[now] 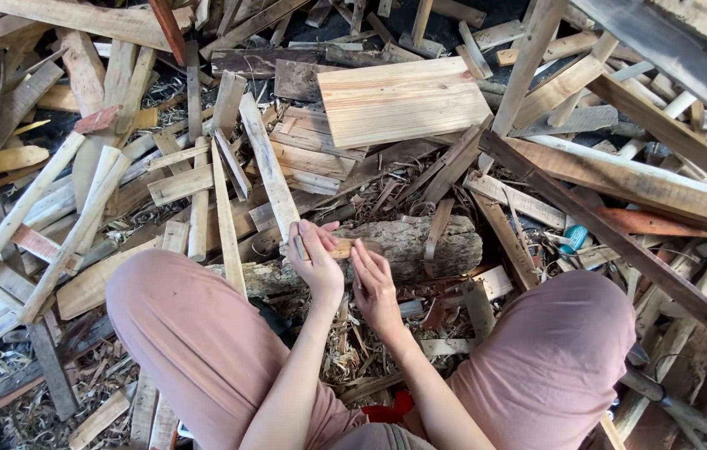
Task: Shaving and shaping a small piece of wood using a billhook
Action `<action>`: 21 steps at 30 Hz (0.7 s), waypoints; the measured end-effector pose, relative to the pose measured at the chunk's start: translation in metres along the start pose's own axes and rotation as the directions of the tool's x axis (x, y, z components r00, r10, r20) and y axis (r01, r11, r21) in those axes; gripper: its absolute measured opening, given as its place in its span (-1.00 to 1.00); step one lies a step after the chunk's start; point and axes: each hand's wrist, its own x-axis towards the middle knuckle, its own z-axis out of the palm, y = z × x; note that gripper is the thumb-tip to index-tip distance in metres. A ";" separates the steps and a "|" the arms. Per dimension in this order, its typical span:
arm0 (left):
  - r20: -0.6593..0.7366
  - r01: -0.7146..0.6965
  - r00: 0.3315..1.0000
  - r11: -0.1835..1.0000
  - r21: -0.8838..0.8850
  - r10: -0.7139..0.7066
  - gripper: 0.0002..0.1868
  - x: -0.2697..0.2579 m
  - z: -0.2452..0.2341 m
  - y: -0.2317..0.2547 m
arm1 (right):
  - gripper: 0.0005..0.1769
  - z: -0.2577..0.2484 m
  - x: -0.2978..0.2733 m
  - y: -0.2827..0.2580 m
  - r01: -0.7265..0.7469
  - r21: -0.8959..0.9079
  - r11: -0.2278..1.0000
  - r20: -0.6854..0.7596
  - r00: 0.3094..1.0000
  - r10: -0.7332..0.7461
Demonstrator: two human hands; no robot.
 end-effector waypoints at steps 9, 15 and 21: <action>-0.040 -0.099 0.994 0.995 0.013 0.100 -0.52 -0.002 -0.014 -0.010 | -0.54 -0.002 0.025 -0.033 -0.162 -0.131 0.978 0.052 0.984 0.170; -0.060 -0.144 0.986 0.981 0.128 0.153 -0.52 0.003 -0.017 -0.013 | -0.54 0.010 0.005 0.011 -0.200 -0.228 0.953 0.009 0.978 0.207; 0.003 -0.189 0.981 0.954 0.234 0.193 -0.50 0.001 -0.024 -0.012 | -0.32 0.011 0.016 -0.050 -0.155 0.114 0.981 0.033 0.988 0.152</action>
